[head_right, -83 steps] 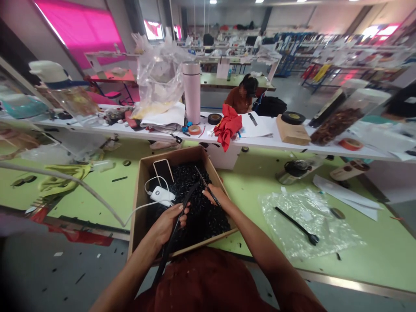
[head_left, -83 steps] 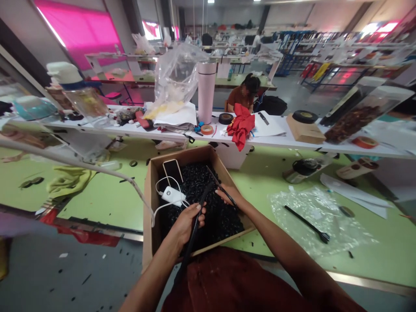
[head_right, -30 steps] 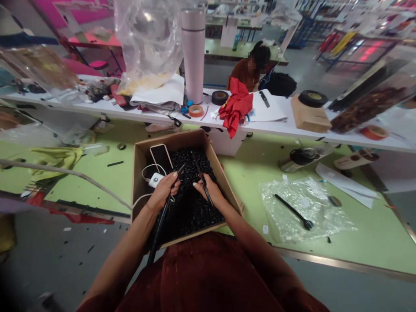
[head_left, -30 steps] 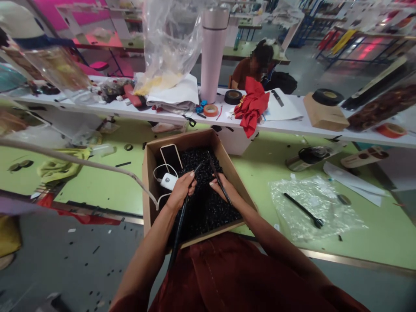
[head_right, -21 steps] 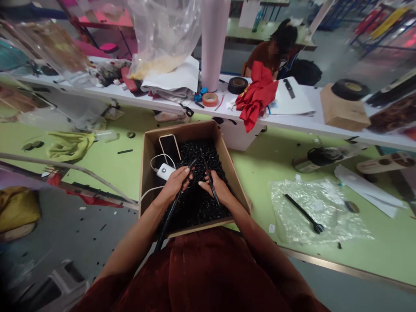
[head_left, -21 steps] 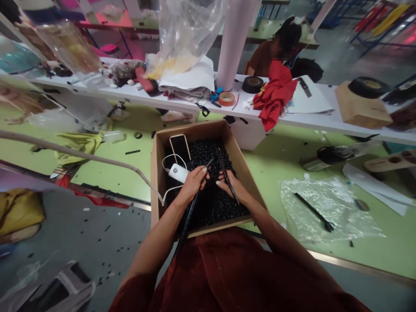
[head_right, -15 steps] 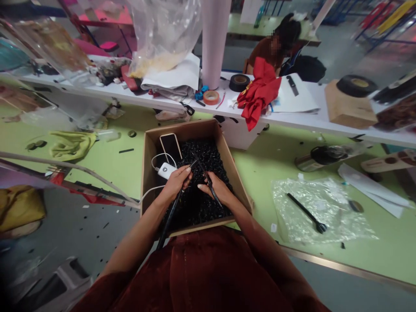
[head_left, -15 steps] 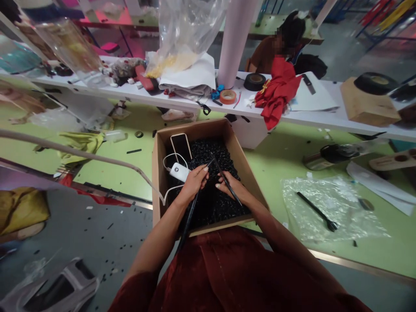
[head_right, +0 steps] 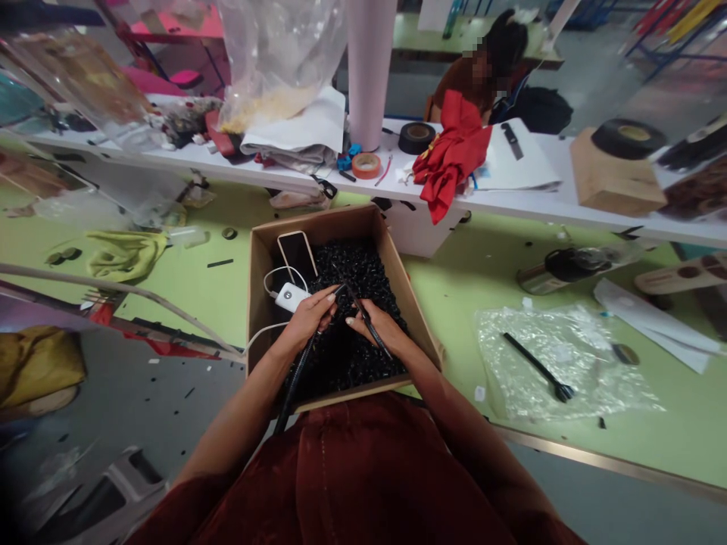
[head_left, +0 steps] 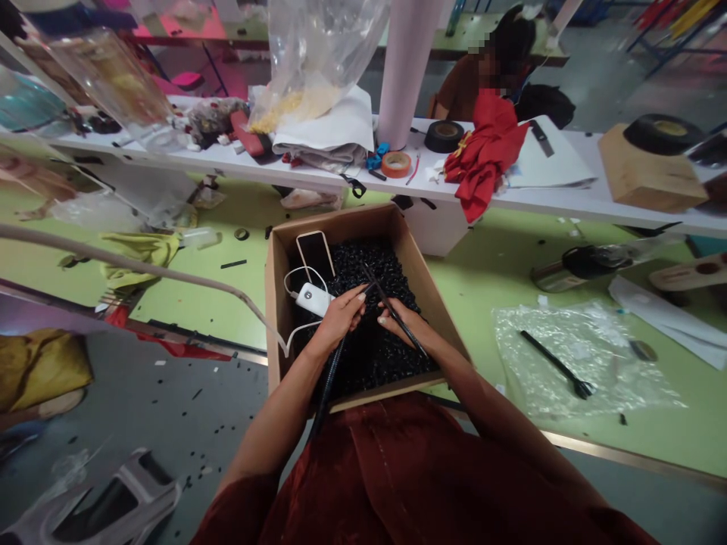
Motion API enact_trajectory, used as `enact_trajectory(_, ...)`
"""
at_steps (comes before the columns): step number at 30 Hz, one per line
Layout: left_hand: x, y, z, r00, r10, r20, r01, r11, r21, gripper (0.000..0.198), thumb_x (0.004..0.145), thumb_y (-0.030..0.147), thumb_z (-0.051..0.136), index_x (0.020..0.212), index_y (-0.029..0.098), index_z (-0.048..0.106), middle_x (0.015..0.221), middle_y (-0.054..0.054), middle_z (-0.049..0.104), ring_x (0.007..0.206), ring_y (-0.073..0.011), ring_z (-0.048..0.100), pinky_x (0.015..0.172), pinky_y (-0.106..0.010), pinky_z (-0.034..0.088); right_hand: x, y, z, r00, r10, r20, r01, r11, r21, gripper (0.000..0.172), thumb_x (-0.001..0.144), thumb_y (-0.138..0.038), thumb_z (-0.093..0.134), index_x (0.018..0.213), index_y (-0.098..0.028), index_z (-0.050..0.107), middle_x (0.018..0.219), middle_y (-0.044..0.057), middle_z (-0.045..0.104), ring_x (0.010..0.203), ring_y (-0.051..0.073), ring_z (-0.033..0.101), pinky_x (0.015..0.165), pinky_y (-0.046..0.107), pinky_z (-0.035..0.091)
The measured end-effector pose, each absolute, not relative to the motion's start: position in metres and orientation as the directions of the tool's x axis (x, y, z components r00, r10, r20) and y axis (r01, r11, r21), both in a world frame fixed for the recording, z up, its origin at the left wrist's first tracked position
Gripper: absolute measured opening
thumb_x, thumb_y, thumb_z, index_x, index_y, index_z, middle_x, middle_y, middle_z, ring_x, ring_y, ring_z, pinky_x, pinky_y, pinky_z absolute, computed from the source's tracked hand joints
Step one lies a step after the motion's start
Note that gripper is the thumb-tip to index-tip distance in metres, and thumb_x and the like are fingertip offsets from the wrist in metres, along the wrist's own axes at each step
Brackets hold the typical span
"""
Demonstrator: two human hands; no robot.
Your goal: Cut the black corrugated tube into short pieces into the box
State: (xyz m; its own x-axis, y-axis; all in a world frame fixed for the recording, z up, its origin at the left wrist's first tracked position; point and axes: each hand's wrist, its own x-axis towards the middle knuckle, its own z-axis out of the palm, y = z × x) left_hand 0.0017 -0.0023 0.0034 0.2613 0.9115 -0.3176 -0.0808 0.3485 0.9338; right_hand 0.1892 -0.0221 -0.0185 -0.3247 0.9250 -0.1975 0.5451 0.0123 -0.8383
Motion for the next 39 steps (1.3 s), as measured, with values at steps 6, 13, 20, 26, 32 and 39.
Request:
enact_trajectory(6,0.003,-0.002,0.002,0.264,0.903,-0.338,-0.086,0.372,0.924,0.052,0.084,0.038,0.057,0.129,0.012,0.056,0.066,0.004,0.047,0.041,-0.0024,0.035,0.036,-0.017,0.024,0.187,-0.022,-0.015,-0.249,0.942,-0.226,0.605,-0.031,-0.796,0.027,0.084,-0.036,0.05,0.106,-0.02,0.053,0.096,0.006,0.066,0.085,0.02,0.061,0.078,0.031,0.044)
enact_trajectory(13,0.006,-0.002,0.0,0.251,0.895,-0.369,-0.089,0.401,0.912,0.049,0.086,0.037,0.056,0.128,0.012,0.055,0.064,0.004,0.048,0.039,-0.0025,0.034,0.035,-0.017,0.024,0.186,-0.024,-0.012,-0.197,0.956,-0.218,0.667,-0.032,-0.744,0.021,0.081,-0.026,0.049,0.1,-0.022,0.056,0.078,0.001,0.062,0.07,0.016,0.059,0.069,0.025,0.041)
enact_trajectory(20,0.007,-0.001,-0.001,0.241,0.883,-0.402,-0.081,0.431,0.899,0.05,0.085,0.035,0.058,0.129,0.011,0.054,0.064,0.004,0.048,0.038,-0.0022,0.034,0.034,-0.017,0.024,0.185,-0.024,-0.01,-0.18,0.958,-0.224,0.697,-0.037,-0.716,0.021,0.078,-0.023,0.048,0.096,-0.022,0.058,0.073,0.0,0.061,0.067,0.016,0.058,0.066,0.024,0.04)
enact_trajectory(26,0.006,-0.001,0.0,0.206,0.883,-0.421,-0.073,0.443,0.893,0.047,0.085,0.032,0.058,0.126,0.011,0.055,0.064,0.004,0.049,0.039,-0.0023,0.035,0.035,-0.017,0.023,0.186,-0.024,-0.013,-0.176,0.964,-0.197,0.701,-0.018,-0.713,0.018,0.077,-0.022,0.048,0.092,-0.023,0.059,0.073,0.0,0.063,0.068,0.017,0.061,0.068,0.025,0.041)
enact_trajectory(32,0.008,-0.001,0.002,0.208,0.869,-0.449,-0.089,0.474,0.876,0.042,0.084,0.027,0.057,0.123,0.011,0.055,0.064,0.004,0.049,0.039,-0.0024,0.035,0.036,-0.017,0.023,0.186,-0.023,-0.019,-0.118,0.983,-0.139,0.687,-0.02,-0.727,0.012,0.079,-0.025,0.049,0.085,-0.024,0.06,0.072,-0.001,0.064,0.069,0.017,0.062,0.071,0.027,0.044)
enact_trajectory(39,0.002,0.0,0.006,0.397,0.805,-0.441,-0.31,0.57,0.761,0.033,0.074,0.013,0.058,0.106,0.008,0.056,0.074,-0.001,0.058,0.045,-0.0033,0.042,0.04,-0.018,0.029,0.188,-0.022,-0.026,-0.036,0.972,-0.23,0.568,-0.169,-0.806,0.014,0.081,-0.033,0.049,0.09,-0.025,0.056,0.055,-0.005,0.055,0.048,0.012,0.055,0.053,0.024,0.045)
